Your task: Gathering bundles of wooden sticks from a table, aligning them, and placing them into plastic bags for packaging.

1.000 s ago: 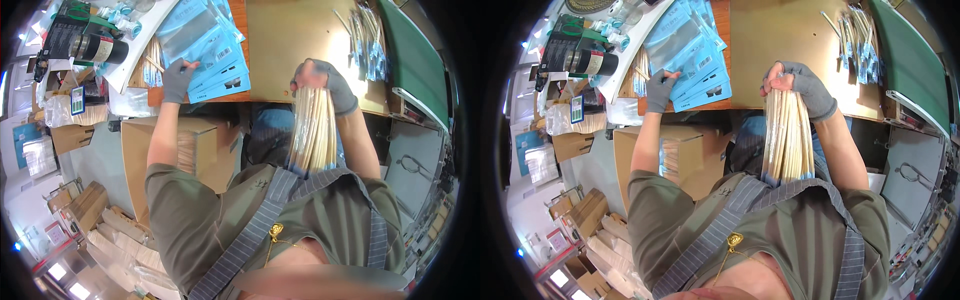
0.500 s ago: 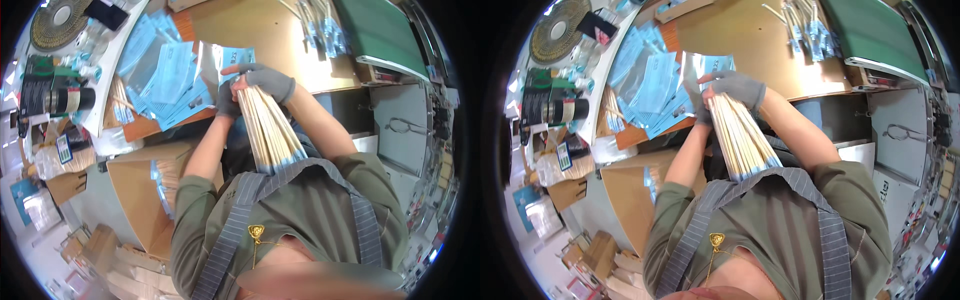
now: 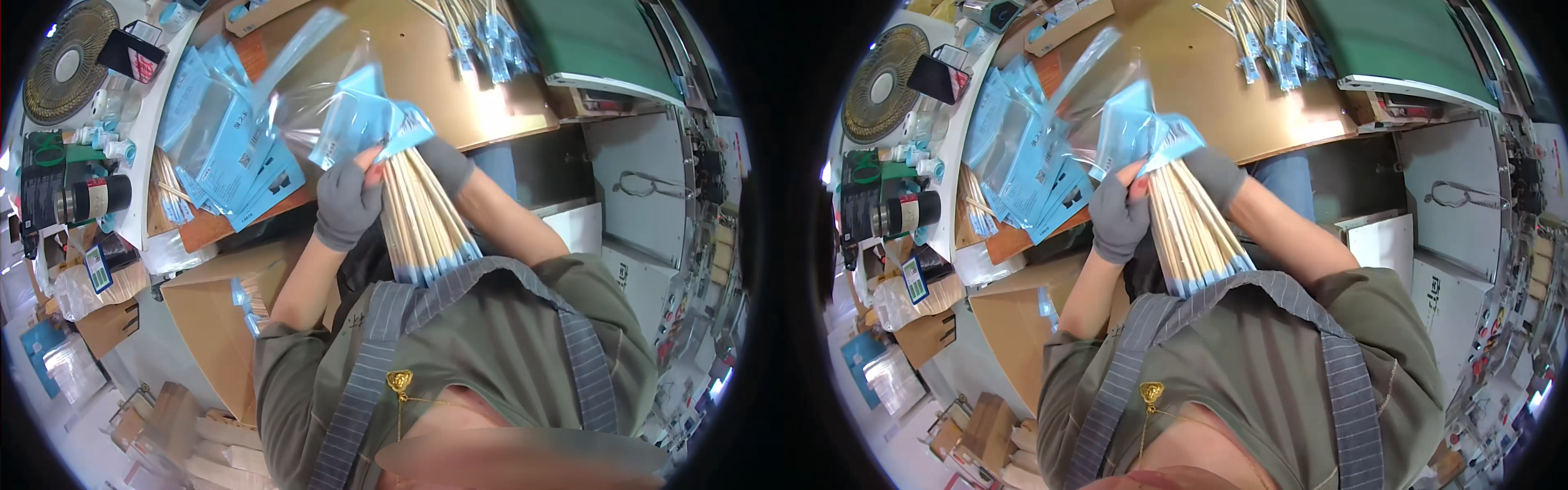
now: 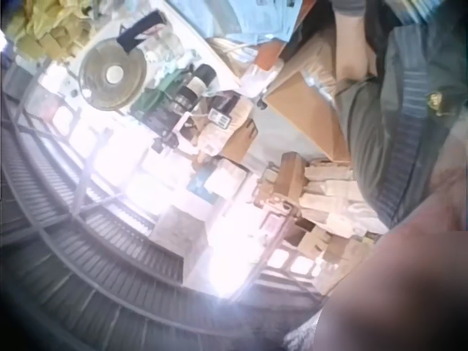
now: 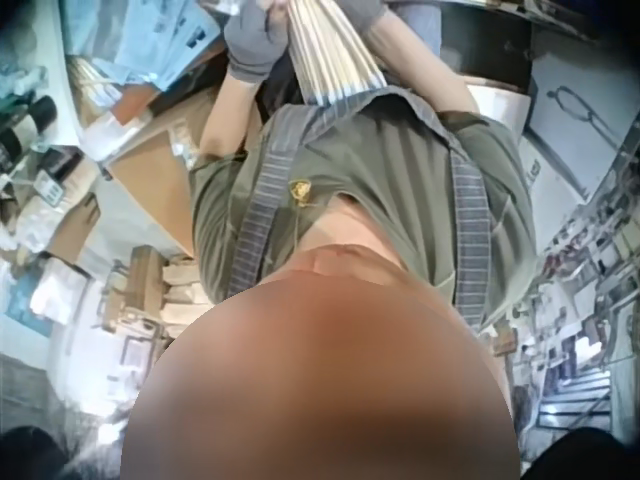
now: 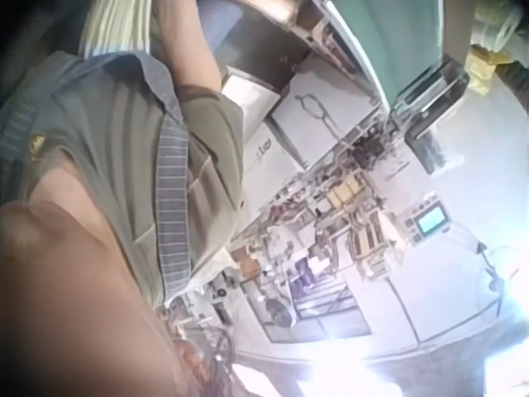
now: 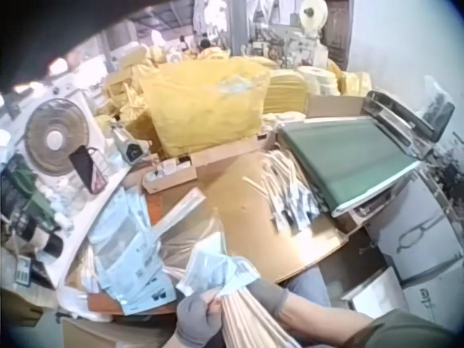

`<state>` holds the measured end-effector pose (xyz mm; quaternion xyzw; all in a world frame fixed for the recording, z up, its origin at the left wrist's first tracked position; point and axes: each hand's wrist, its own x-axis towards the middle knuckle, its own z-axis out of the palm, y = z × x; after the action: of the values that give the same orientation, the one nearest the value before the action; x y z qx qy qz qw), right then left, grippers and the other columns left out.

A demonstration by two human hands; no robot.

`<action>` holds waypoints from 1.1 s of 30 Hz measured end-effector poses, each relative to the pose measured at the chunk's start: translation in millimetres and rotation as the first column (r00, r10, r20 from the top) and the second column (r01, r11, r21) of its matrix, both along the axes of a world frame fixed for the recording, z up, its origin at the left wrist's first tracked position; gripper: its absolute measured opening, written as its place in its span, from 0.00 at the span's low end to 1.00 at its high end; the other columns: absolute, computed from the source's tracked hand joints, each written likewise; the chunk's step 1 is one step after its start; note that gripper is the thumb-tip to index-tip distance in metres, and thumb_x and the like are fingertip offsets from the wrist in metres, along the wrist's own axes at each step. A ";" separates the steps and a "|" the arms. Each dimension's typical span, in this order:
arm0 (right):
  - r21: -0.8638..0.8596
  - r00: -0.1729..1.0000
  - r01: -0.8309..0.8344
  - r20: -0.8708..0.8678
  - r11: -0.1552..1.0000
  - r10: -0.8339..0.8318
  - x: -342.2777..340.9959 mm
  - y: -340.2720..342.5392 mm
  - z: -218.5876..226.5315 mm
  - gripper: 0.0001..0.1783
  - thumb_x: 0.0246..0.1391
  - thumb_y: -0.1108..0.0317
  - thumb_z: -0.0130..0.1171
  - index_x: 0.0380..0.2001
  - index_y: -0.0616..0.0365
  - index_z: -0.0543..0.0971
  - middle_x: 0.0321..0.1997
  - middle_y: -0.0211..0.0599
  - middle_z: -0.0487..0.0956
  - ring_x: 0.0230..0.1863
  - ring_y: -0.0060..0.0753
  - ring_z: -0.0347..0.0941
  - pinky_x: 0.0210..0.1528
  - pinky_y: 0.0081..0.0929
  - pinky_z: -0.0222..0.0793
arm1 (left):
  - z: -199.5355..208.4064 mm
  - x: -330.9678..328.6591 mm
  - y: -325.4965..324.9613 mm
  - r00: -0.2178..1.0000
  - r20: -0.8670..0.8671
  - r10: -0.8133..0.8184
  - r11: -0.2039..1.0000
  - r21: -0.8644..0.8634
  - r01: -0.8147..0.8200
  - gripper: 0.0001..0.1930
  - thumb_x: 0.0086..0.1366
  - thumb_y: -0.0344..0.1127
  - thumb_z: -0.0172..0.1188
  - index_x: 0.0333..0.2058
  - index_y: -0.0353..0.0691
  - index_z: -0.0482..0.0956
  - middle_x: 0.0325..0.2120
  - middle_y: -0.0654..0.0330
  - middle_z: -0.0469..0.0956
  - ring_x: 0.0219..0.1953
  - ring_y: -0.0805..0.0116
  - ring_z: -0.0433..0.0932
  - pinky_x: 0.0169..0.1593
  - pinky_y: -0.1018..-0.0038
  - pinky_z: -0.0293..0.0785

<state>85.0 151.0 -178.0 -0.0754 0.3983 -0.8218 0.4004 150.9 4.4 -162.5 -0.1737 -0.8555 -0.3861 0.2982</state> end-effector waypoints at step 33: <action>0.745 0.801 0.597 -0.572 -0.298 0.177 -262.9 126.8 -24.0 0.43 0.37 0.42 0.60 0.52 0.63 0.66 0.56 0.62 0.68 0.55 0.54 0.68 0.55 0.39 0.65 | 3.3 -174.7 14.7 0.869 0.495 -0.002 0.985 0.152 -0.084 0.24 0.65 0.49 0.53 0.47 0.31 0.72 0.39 0.44 0.75 0.42 0.49 0.74 0.46 0.63 0.70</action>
<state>-178.0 277.8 -202.0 0.1467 0.9705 -0.1906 0.0154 -23.8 19.1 -159.2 -0.0252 -0.8708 -0.4822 0.0920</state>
